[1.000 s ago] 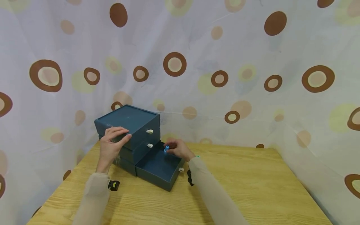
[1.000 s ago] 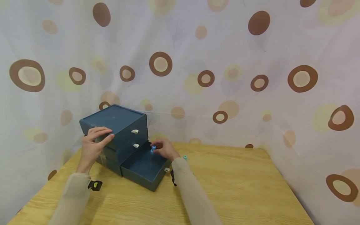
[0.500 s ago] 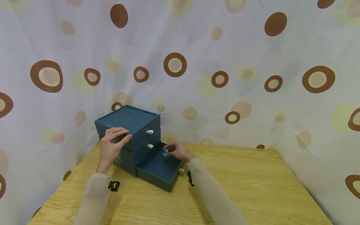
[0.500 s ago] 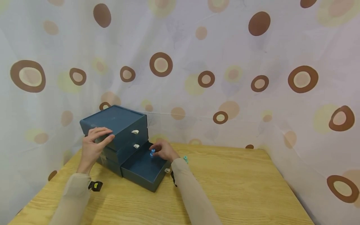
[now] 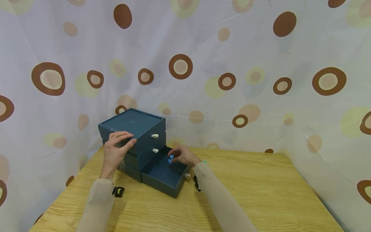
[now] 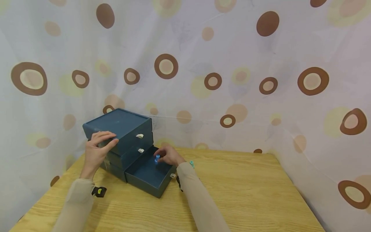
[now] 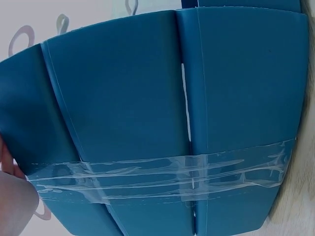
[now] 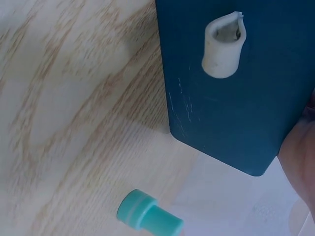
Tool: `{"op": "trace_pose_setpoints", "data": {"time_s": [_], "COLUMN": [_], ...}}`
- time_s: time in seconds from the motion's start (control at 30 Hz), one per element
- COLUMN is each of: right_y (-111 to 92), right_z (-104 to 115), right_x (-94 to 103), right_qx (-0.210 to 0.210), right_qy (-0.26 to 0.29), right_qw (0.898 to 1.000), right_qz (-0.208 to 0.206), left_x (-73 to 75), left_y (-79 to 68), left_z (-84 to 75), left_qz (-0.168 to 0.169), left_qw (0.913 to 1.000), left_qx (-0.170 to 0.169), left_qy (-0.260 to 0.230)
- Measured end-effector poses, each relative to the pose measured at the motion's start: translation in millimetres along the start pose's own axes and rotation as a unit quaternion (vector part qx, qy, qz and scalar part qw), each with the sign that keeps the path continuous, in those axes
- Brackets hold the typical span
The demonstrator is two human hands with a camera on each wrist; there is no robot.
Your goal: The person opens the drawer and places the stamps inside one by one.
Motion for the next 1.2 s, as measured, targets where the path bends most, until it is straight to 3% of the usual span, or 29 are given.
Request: {"op": "trace_pose_setpoints", "data": {"time_s": [0.33,0.67,0.93,1.2], "right_y": [1.0,0.0,-11.2,-23.1], "right_z": [-1.0,7.6,14.9,11.4], "right_x": [2.5,12.2,19.7,31.5], "right_qx": [-0.004,0.020,0.032,0.030], "right_qy": [0.021,0.040,0.025,0.027], "right_qw": [1.000,0.999,0.999,0.999], "right_qz": [-0.007,-0.004,0.016,0.002], "left_x": [0.2,-0.1,-0.5,-0.8], "left_y": [0.2,0.0,-0.4,-0.3], "left_z": [1.2,0.2,-0.8,-2.5], "left_qz": [-0.003,-0.002,-0.005,-0.009], "left_qw": [1.0000,1.0000,0.9999,0.9999], "left_qx": [0.003,-0.006,-0.011,-0.011], "left_qy": [-0.002,-0.006,-0.003,0.001]}}
Point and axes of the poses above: each hand's wrist, its own y-axis towards the middle knuckle, its own x-axis out of the back of the hand, z = x × y, the point moved 10 cm from there along y, towards the middle knuckle, and after that the axes turned 14 degrees about x, right-handed, at the moved point
